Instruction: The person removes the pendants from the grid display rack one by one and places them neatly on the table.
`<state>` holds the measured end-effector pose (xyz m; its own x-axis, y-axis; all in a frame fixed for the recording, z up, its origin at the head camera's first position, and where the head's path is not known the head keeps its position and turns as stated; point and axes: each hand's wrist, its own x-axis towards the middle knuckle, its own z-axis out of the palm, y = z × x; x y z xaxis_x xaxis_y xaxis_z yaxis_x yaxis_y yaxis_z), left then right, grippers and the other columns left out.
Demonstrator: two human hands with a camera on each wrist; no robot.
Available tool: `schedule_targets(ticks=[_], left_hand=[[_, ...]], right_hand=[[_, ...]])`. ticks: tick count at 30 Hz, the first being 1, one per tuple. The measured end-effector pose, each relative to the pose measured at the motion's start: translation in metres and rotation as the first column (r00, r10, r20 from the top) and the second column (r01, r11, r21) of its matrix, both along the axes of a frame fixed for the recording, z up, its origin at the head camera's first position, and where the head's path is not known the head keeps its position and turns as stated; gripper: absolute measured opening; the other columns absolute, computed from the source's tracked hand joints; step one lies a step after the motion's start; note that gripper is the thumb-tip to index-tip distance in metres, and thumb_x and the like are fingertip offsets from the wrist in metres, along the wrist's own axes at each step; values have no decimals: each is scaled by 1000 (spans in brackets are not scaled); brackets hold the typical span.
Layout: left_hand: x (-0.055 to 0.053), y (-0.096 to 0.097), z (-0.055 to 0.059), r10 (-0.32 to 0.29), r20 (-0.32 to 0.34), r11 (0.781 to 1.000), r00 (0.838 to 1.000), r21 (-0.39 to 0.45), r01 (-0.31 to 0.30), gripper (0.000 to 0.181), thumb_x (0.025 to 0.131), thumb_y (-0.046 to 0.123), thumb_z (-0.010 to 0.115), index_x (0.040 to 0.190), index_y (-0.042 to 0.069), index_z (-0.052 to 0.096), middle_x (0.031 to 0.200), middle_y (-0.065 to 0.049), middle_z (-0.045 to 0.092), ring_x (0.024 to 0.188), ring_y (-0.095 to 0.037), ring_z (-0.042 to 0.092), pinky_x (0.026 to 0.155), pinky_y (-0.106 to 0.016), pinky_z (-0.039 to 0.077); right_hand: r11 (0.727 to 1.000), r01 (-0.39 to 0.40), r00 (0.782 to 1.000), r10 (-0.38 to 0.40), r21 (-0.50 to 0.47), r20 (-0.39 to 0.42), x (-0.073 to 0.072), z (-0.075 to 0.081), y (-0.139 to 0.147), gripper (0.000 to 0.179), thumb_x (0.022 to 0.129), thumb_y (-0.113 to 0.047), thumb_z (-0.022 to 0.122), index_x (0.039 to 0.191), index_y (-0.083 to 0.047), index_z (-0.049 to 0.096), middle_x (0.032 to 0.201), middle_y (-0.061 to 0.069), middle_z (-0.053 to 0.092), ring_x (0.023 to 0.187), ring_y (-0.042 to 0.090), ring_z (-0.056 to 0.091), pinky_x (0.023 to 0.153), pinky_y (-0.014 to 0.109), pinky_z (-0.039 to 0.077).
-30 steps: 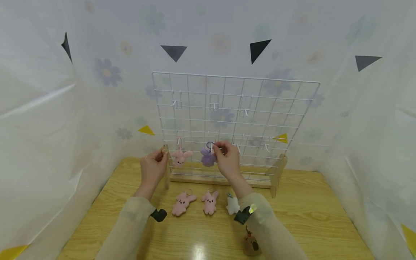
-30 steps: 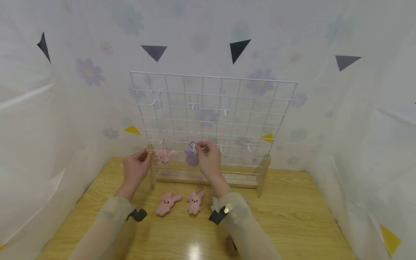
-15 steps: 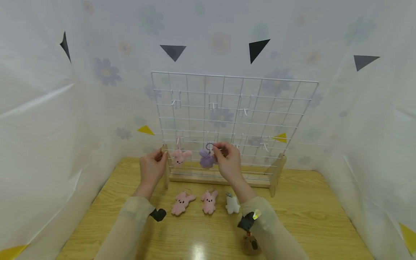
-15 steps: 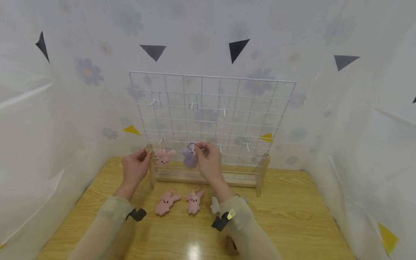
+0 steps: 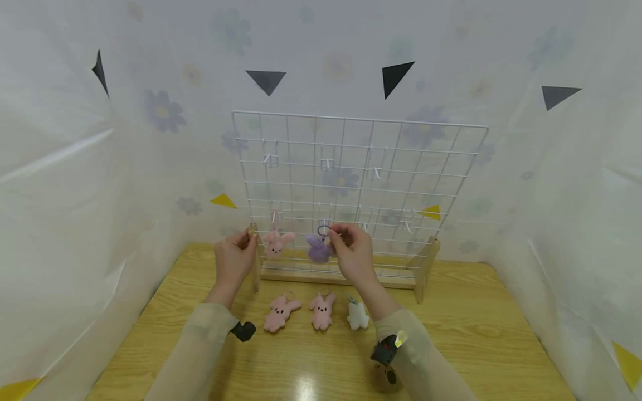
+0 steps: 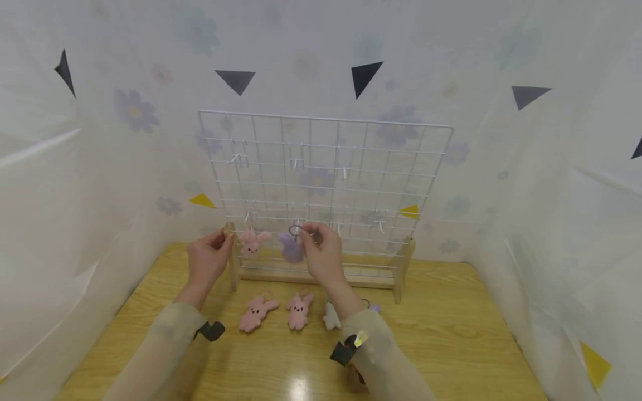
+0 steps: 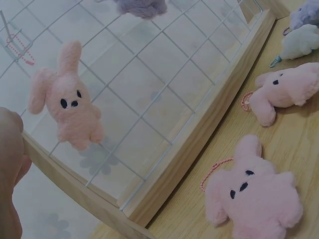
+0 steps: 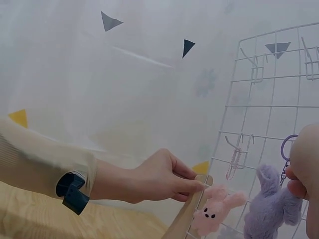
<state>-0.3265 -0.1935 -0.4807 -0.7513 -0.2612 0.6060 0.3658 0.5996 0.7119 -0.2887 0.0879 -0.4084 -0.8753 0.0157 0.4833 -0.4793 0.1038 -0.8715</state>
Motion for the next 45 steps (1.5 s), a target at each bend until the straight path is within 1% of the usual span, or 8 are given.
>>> schedule_targets(ticks=[4,8,17,21,29,35,39,45], left_hand=[[1,0,0,0,-2,1000,1000,0,0,23,96,6,79,112,-9,77,98,-25,76,81,-33,79,67,-37,65],[1,0,0,-1,3,1000,1000,4,1,22,96,6,79,113,-8,77,98,-24,77,81,-32,79,67,-36,65],[1,1,0,0,2,1000,1000,7,0,23,96,7,79,114,-7,77,98,-23,77,81,-31,79,66,-32,63],[1,1,0,-1,4,1000,1000,8,1,23,96,8,79,113,-7,77,98,-23,77,80,-31,79,66,-33,63],[1,1,0,5,10,1000,1000,25,-5,22,95,6,79,113,-7,77,98,-23,77,82,-31,79,67,-36,64],[0,1,-1,7,21,1000,1000,27,-8,23,96,8,79,114,-6,77,99,-22,77,82,-30,79,68,-37,64],[0,1,-1,6,15,1000,1000,22,-7,23,96,7,79,114,-7,77,99,-23,77,82,-32,79,68,-38,64],[0,1,-1,8,17,1000,1000,26,-8,22,96,7,79,114,-7,77,99,-23,77,82,-32,79,67,-22,61]], right_hand=[[1000,-6,1000,6,-2,-1,3,0,2,7,101,4,68,105,9,71,90,23,71,71,32,69,59,27,60],[1000,-11,1000,11,-3,15,7,1,3,7,101,4,68,106,9,71,92,24,71,71,29,69,60,20,58],[998,-56,998,56,2,11,16,-1,11,7,102,2,68,104,8,71,92,25,69,71,31,68,60,30,61],[997,-74,997,73,14,30,23,-2,14,6,102,2,68,104,7,71,90,26,68,71,27,67,61,27,60],[995,-103,994,102,15,50,36,-5,18,7,102,2,68,106,7,72,92,27,69,72,27,67,62,27,60],[993,-115,991,114,8,76,46,-11,22,6,103,1,68,105,5,72,93,22,70,71,22,67,62,26,59],[993,-117,990,116,5,80,53,-16,26,6,103,2,67,104,6,71,92,18,71,72,23,68,62,28,59],[993,-117,989,116,7,91,63,-21,32,6,102,3,67,103,7,72,88,23,69,70,24,67,62,28,60]])
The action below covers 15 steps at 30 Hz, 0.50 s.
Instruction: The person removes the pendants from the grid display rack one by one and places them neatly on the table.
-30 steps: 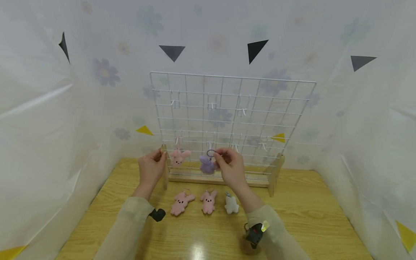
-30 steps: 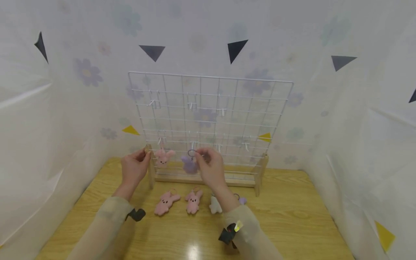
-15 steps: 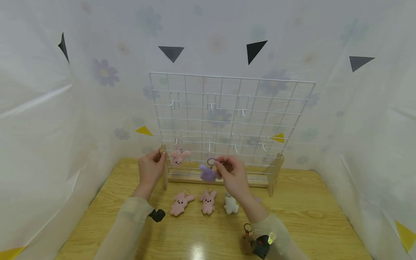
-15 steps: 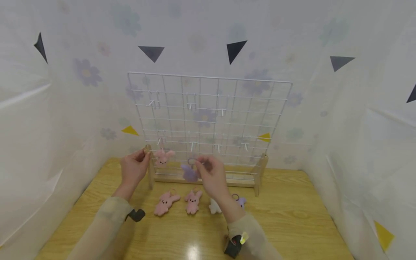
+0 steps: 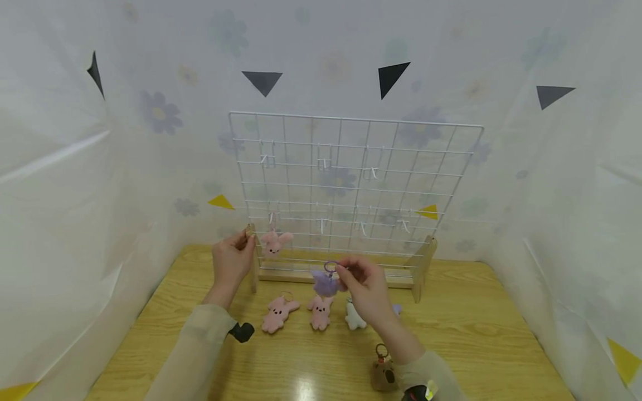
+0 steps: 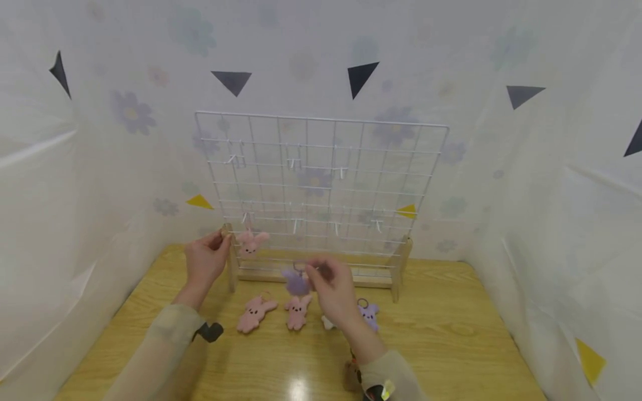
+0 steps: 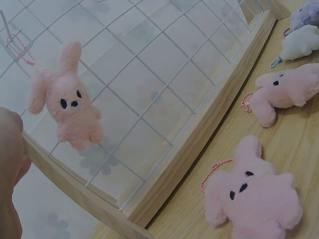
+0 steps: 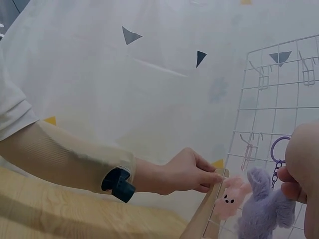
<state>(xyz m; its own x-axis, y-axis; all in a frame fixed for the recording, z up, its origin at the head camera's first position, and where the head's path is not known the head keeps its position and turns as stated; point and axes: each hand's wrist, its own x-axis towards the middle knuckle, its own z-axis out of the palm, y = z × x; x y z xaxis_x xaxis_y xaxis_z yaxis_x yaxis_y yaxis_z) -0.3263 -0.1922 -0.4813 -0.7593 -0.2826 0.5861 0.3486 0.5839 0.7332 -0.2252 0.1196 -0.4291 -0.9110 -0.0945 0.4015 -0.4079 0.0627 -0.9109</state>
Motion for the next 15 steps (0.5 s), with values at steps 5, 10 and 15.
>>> schedule_targets(ticks=[5,10,15], left_hand=[[1,0,1,7,19,1000,1000,1,-7,23,97,9,78,115,-6,77,100,-22,77,83,-30,79,67,-27,63],[2,0,1,6,14,1000,1000,-5,-6,24,97,9,78,114,-7,77,100,-22,77,83,-31,79,68,-36,64],[2,1,2,7,13,1000,1000,-10,-7,24,97,9,78,114,-7,77,99,-22,77,83,-31,79,67,-34,64]], right_hand=[[1000,-19,999,19,8,32,11,-2,4,5,102,2,68,103,6,71,89,20,69,72,21,67,63,26,60],[998,-52,998,50,34,36,21,-5,10,7,103,-2,68,105,4,70,91,20,69,74,24,67,65,29,61],[995,-57,997,52,82,58,30,-10,16,8,104,-5,68,104,3,71,90,18,70,73,25,67,65,31,62]])
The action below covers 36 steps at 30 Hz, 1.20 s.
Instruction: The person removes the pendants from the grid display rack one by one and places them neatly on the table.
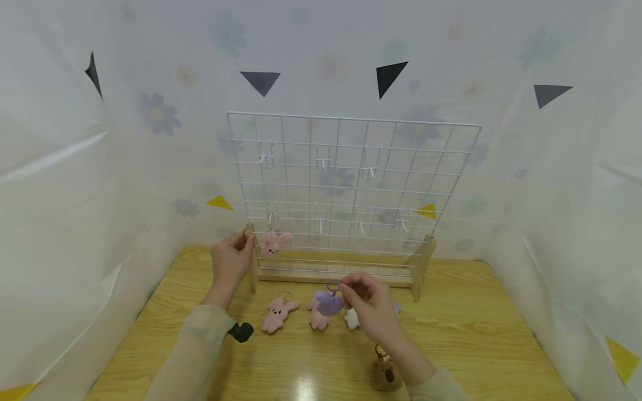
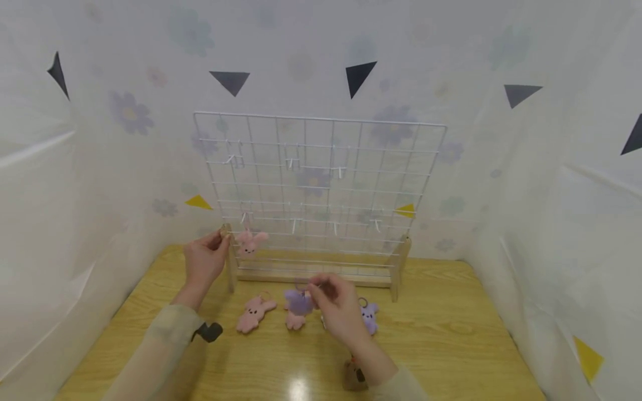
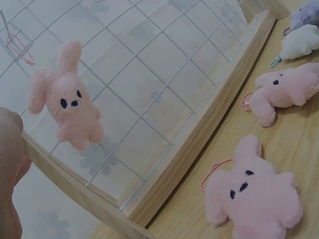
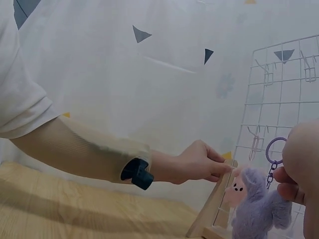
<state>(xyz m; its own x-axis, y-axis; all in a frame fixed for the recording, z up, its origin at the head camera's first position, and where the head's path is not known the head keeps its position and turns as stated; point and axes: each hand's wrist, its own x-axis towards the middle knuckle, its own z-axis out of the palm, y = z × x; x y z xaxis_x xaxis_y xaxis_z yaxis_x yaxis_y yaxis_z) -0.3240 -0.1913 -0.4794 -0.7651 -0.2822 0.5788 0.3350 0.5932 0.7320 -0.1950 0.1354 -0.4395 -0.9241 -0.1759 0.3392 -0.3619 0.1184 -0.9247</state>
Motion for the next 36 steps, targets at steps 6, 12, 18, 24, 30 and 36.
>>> schedule_targets(ticks=[6,12,18,24,30,36], left_hand=[[0,0,1,-3,6,1000,1000,2,3,23,98,9,78,114,-6,77,99,-22,77,82,-30,79,67,-37,65],[-1,-1,0,-11,13,1000,1000,11,11,23,98,8,77,115,-6,77,100,-22,77,83,-31,79,65,-20,61],[-2,-2,-1,-12,5,1000,1000,5,12,22,98,8,77,115,-6,77,99,-22,77,81,-31,79,64,-14,58],[-1,-1,-1,-14,10,1000,1000,20,14,23,97,9,78,114,-7,77,99,-23,77,82,-31,79,64,-6,52],[0,0,0,-13,19,1000,1000,23,13,23,98,9,77,115,-7,77,100,-22,77,83,-31,79,65,-13,57],[1,0,0,-6,22,1000,1000,8,6,24,98,10,77,116,-6,77,100,-21,78,82,-30,79,66,-30,64]], right_hand=[[999,-30,999,29,12,46,12,-9,7,6,103,-3,68,104,2,71,92,18,69,75,25,69,66,33,64],[997,-80,995,81,-12,65,21,-19,16,8,104,-5,67,104,3,70,94,20,69,77,25,68,68,31,63],[993,-121,992,120,14,24,32,-28,22,9,104,-4,67,105,5,69,92,20,70,75,26,68,67,30,62],[989,-144,988,145,-16,48,47,-37,24,7,103,-3,68,104,4,70,94,22,70,76,15,68,67,30,63],[980,-201,978,201,-15,48,60,-45,27,6,104,0,65,106,4,69,93,24,70,77,10,66,65,29,61],[974,-228,963,227,-10,148,69,-51,34,12,105,-5,66,109,5,68,96,20,69,79,9,64,67,28,60]])
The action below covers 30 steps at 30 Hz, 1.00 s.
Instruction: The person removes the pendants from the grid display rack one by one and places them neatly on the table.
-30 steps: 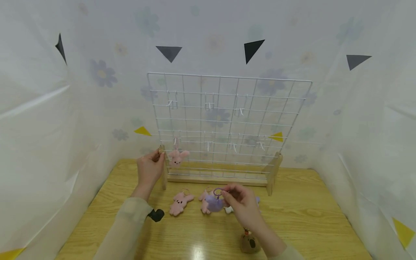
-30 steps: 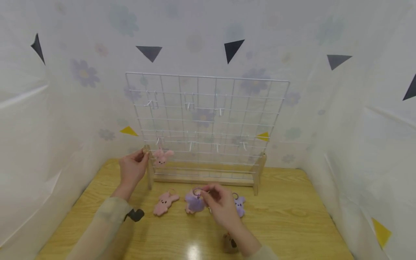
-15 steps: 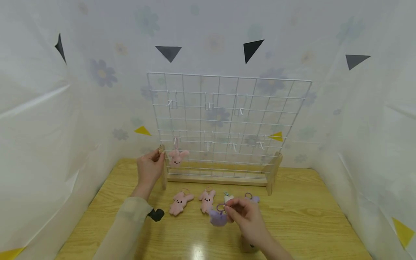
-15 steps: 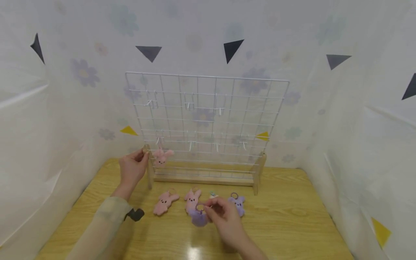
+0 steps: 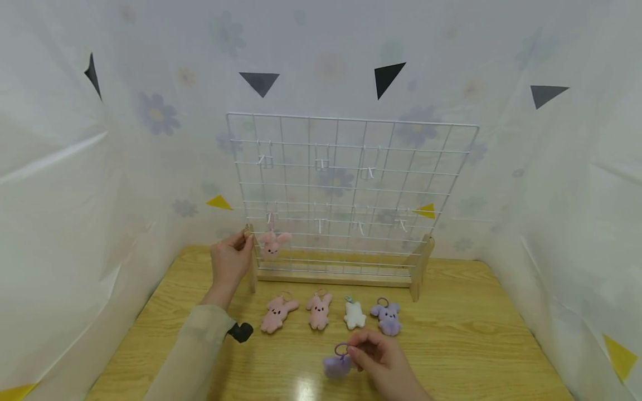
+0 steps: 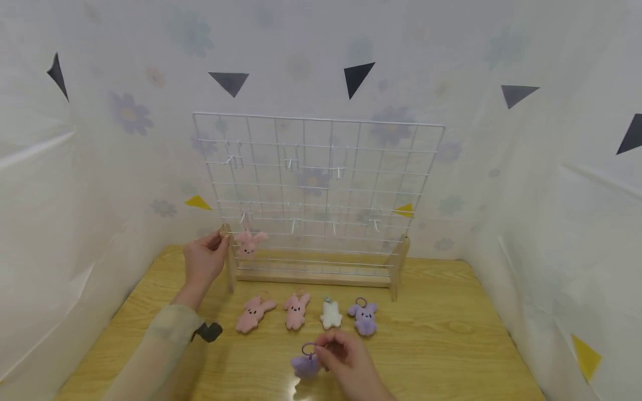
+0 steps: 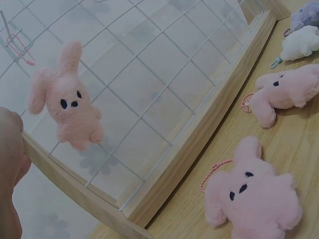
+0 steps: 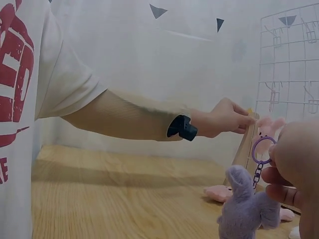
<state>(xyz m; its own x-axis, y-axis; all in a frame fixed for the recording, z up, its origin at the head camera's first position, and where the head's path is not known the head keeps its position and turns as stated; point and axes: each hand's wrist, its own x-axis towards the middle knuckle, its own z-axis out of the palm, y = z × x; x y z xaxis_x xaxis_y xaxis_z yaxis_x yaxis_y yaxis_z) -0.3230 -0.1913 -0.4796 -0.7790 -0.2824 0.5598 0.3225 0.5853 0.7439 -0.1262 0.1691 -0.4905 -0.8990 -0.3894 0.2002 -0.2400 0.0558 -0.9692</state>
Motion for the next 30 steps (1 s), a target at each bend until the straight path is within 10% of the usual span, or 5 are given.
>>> schedule_targets(ticks=[14,21,30], left_hand=[[0,1,1,-4,13,1000,1000,13,4,23,99,9,76,116,-6,77,100,-22,78,84,-31,79,64,-7,53],[0,0,-1,6,-26,1000,1000,-26,-7,25,99,12,77,114,-8,77,97,-23,77,81,-32,79,67,-41,65],[0,0,-1,2,-29,1000,1000,-26,-3,27,99,13,78,115,-8,77,97,-23,77,80,-32,79,67,-44,66]], right_hand=[[999,-26,996,23,32,84,22,-8,14,16,103,-5,67,108,11,67,93,6,71,76,6,64,66,27,60],[999,-15,969,3,46,247,29,-7,14,27,104,-13,68,109,14,65,91,1,70,73,7,62,66,24,58],[997,44,977,-56,64,204,22,-20,14,18,104,-11,69,108,7,70,89,9,70,74,9,64,65,27,59]])
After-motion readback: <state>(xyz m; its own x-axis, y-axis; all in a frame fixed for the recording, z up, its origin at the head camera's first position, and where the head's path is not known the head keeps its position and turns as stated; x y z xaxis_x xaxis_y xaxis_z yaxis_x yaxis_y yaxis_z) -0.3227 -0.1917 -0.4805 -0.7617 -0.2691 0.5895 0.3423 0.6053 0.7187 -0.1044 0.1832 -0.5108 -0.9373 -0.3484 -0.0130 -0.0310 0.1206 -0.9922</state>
